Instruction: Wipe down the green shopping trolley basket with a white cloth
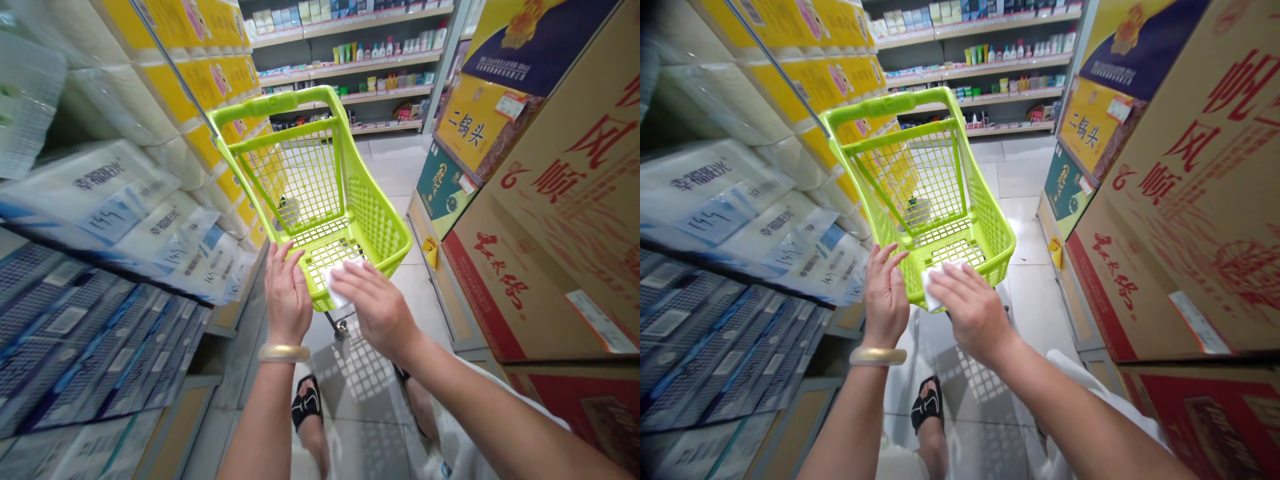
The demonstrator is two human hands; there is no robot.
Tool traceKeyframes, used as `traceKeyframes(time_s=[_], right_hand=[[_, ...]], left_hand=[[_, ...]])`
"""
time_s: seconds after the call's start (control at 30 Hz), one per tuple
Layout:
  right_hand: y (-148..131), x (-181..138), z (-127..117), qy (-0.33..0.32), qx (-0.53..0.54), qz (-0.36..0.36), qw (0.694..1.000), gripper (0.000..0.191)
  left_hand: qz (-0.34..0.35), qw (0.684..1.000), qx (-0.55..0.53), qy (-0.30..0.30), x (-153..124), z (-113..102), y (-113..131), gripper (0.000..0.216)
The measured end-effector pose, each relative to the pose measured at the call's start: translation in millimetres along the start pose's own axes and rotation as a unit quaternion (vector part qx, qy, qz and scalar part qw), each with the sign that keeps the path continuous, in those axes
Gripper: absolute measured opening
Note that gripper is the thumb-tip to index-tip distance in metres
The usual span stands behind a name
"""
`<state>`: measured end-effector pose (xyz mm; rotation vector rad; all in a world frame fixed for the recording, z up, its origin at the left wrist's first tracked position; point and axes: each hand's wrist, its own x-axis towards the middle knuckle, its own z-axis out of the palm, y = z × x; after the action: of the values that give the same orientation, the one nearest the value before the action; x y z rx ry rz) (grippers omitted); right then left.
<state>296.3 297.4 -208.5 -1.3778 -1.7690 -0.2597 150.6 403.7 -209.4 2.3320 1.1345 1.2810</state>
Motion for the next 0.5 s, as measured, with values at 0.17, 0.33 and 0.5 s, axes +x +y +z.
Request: traceKeyframes(time_s=[0.17, 0.33, 0.5], right_hand=[[14.8, 0.7, -6.6, 0.058, -0.040, 0.089, 0.994, 0.044], [-9.2, -2.2, 2.9, -0.034, 0.022, -0.033, 0.999, 0.044], [18.6, 1.0, -9.2, 0.038, -0.038, 0.084, 0.995, 0.046]], left_hand=[[-0.002, 1.000, -0.003, 0.004, -0.4, 1.5, 1.5, 0.037], [-0.004, 1.000, -0.004, 0.004, -0.7, 1.7, 2.3, 0.037], [-0.006, 1.000, -0.007, -0.006, -0.4, 1.0, 4.8, 0.036]])
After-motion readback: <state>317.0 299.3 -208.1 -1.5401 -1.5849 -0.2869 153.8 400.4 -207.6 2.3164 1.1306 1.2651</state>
